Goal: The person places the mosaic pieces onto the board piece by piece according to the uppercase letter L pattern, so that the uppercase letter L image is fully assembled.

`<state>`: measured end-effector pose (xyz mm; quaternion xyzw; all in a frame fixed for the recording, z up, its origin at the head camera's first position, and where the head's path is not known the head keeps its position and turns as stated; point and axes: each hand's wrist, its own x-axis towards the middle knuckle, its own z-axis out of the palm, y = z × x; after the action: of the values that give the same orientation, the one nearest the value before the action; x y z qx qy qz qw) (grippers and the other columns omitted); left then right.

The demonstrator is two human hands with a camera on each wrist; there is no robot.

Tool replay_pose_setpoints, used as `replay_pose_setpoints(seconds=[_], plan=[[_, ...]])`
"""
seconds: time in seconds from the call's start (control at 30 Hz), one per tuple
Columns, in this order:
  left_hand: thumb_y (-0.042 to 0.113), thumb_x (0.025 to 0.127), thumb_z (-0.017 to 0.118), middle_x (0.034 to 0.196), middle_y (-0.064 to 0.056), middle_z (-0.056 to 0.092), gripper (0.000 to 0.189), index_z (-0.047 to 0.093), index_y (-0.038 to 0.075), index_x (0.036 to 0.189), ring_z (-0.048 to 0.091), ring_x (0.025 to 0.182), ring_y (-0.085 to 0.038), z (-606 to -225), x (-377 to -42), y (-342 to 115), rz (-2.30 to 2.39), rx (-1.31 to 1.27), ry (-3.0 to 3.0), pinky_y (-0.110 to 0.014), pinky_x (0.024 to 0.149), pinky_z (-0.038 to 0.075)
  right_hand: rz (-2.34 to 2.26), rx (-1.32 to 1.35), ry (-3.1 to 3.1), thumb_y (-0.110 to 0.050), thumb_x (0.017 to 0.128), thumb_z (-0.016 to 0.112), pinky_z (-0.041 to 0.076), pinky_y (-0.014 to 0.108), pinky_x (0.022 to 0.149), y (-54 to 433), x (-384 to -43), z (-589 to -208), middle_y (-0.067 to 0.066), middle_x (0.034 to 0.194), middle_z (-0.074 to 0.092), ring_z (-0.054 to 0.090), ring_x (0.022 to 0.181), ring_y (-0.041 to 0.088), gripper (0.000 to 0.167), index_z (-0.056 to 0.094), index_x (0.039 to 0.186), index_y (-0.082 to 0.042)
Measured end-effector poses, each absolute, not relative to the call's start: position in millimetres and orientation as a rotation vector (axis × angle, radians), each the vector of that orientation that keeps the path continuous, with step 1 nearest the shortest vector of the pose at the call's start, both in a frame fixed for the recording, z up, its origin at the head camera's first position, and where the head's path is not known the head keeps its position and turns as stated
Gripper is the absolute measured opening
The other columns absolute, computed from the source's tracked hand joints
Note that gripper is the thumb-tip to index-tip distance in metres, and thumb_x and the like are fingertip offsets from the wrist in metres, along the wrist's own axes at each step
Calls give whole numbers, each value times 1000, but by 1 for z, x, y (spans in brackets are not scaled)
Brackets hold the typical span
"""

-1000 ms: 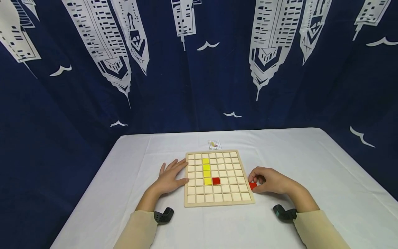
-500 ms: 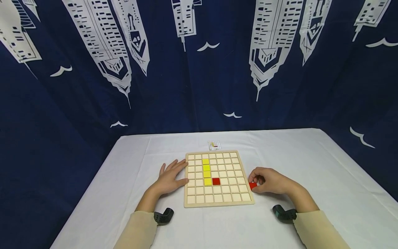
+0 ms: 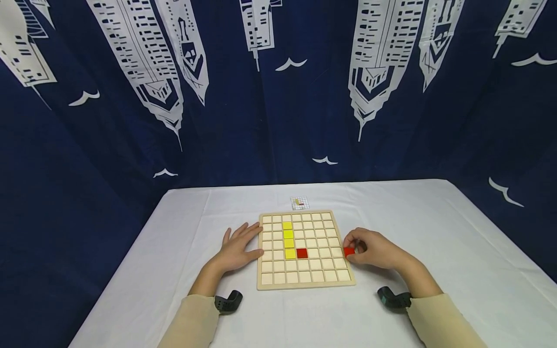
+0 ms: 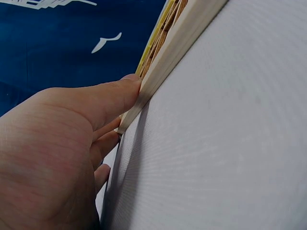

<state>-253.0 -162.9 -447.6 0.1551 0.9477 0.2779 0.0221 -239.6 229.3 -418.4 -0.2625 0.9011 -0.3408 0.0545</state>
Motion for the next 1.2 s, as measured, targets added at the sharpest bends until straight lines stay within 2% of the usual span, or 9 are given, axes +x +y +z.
replay_pose_setpoints(seconds=[0.2, 0.4, 0.67, 1.2], plan=[[35, 92, 67, 164, 1, 34, 66, 44, 19, 152, 17, 156, -31, -449, -254, -163, 857, 483, 2940, -64, 123, -7, -1058, -808, 2749, -12, 83, 79, 44, 18, 62, 218, -238, -419, 3, 94, 60, 49, 72, 7, 24, 64, 101, -13], [35, 91, 68, 164, 2, 34, 66, 45, 20, 151, 18, 156, -30, -451, -254, -163, 856, 471, 2941, -64, 123, -7, -1060, -860, 2748, -11, 84, 78, 45, 17, 65, 209, -236, -422, 2, 92, 59, 52, 75, 11, 23, 64, 102, -14], [36, 92, 68, 164, 2, 34, 66, 44, 20, 152, 17, 156, -30, -451, -255, -162, 854, 473, 2946, -63, 123, -8, -1029, -798, 2815, -11, 83, 79, 43, 18, 64, 194, -238, -422, 1, 89, 58, 51, 76, 12, 23, 69, 103, -15], [34, 91, 68, 164, 1, 34, 66, 45, 20, 151, 17, 156, -30, -450, -255, -162, 871, 465, 2940, -63, 123, -7, -961, -835, 2855, -17, 81, 82, 44, 19, 67, 154, -242, -426, -3, 89, 60, 50, 77, 10, 21, 70, 98, -17]])
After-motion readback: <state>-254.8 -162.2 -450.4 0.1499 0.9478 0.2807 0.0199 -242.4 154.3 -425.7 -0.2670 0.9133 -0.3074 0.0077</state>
